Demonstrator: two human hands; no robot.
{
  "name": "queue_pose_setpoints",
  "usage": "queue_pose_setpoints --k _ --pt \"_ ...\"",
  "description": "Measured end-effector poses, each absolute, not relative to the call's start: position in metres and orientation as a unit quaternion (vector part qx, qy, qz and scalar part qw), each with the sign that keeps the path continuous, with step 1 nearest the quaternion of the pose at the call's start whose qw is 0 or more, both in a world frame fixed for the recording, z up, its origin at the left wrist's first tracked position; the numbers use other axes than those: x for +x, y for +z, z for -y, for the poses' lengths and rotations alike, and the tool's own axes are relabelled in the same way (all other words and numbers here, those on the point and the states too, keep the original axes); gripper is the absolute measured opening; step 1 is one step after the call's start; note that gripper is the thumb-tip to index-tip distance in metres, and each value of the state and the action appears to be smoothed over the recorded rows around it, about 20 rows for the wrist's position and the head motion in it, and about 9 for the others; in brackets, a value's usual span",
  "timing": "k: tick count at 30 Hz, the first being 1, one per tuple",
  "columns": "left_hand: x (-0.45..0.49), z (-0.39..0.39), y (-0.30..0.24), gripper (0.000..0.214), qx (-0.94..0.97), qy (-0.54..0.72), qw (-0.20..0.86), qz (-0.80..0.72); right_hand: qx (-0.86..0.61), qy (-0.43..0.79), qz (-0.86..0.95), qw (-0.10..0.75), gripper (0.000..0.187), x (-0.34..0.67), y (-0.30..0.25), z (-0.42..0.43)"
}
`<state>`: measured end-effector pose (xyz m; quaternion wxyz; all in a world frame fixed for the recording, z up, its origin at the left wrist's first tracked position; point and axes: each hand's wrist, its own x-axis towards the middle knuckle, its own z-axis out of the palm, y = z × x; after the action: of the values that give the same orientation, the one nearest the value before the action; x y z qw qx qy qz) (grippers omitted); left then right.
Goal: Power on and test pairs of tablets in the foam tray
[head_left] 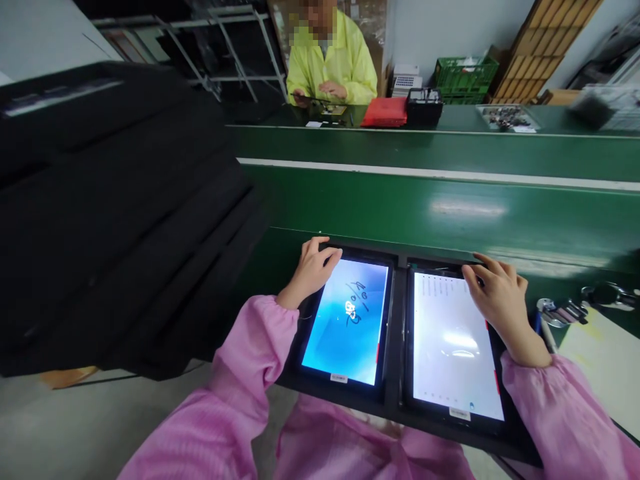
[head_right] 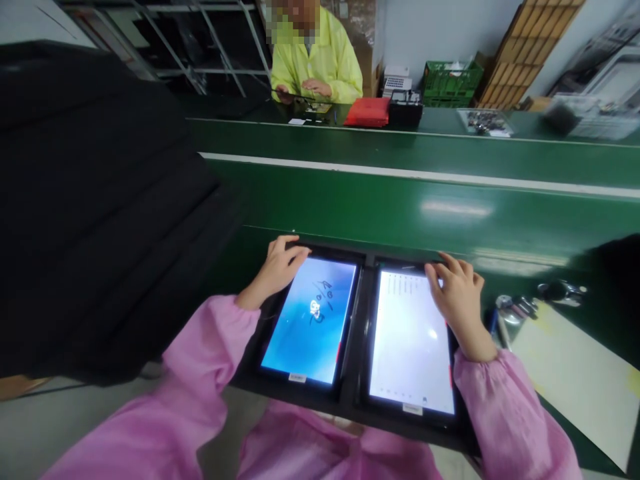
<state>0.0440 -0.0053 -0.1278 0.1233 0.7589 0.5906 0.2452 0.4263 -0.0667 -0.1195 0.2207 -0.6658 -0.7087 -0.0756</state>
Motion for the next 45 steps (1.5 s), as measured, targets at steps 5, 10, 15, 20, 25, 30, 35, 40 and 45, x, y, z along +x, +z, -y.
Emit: queue_pose_setpoints --k 5,10,15,20,25,30,35,40,45 --pt "0.029 0.046 -0.121 0.035 0.784 0.243 0.117 -0.559 -0.589 -0.065 0.759 0.270 0.056 0.420 -0.115 0.108" --pt "0.015 0.109 -0.121 0.034 0.820 0.214 0.074 -0.526 -0.458 -0.083 0.848 0.252 0.043 0.399 -0.111 0.158" --pt "0.008 0.132 -0.132 0.038 0.798 0.211 0.039 -0.563 -0.463 -0.112 0.854 0.211 0.039 0.378 -0.110 0.168" --pt "0.008 0.138 -0.140 0.047 0.773 0.224 0.046 -0.592 -0.469 -0.092 0.854 0.206 0.035 0.372 -0.123 0.162" --pt "0.014 0.141 -0.138 0.050 0.771 0.193 0.033 -0.606 -0.455 -0.133 0.849 0.235 0.035 0.370 -0.123 0.161" --pt "0.018 0.141 -0.135 0.048 0.778 0.185 0.036 -0.600 -0.461 -0.084 0.840 0.274 0.033 0.375 -0.117 0.163" --pt "0.018 0.142 -0.133 0.046 0.783 0.178 0.027 -0.596 -0.464 -0.079 0.834 0.288 0.027 0.372 -0.116 0.163" --pt "0.017 0.144 -0.134 0.043 0.788 0.182 0.008 -0.588 -0.489 -0.053 0.813 0.310 0.023 0.372 -0.116 0.163" --pt "0.015 0.144 -0.140 0.046 0.772 0.228 -0.010 -0.593 -0.500 -0.075 0.797 0.330 0.025 0.375 -0.116 0.161"
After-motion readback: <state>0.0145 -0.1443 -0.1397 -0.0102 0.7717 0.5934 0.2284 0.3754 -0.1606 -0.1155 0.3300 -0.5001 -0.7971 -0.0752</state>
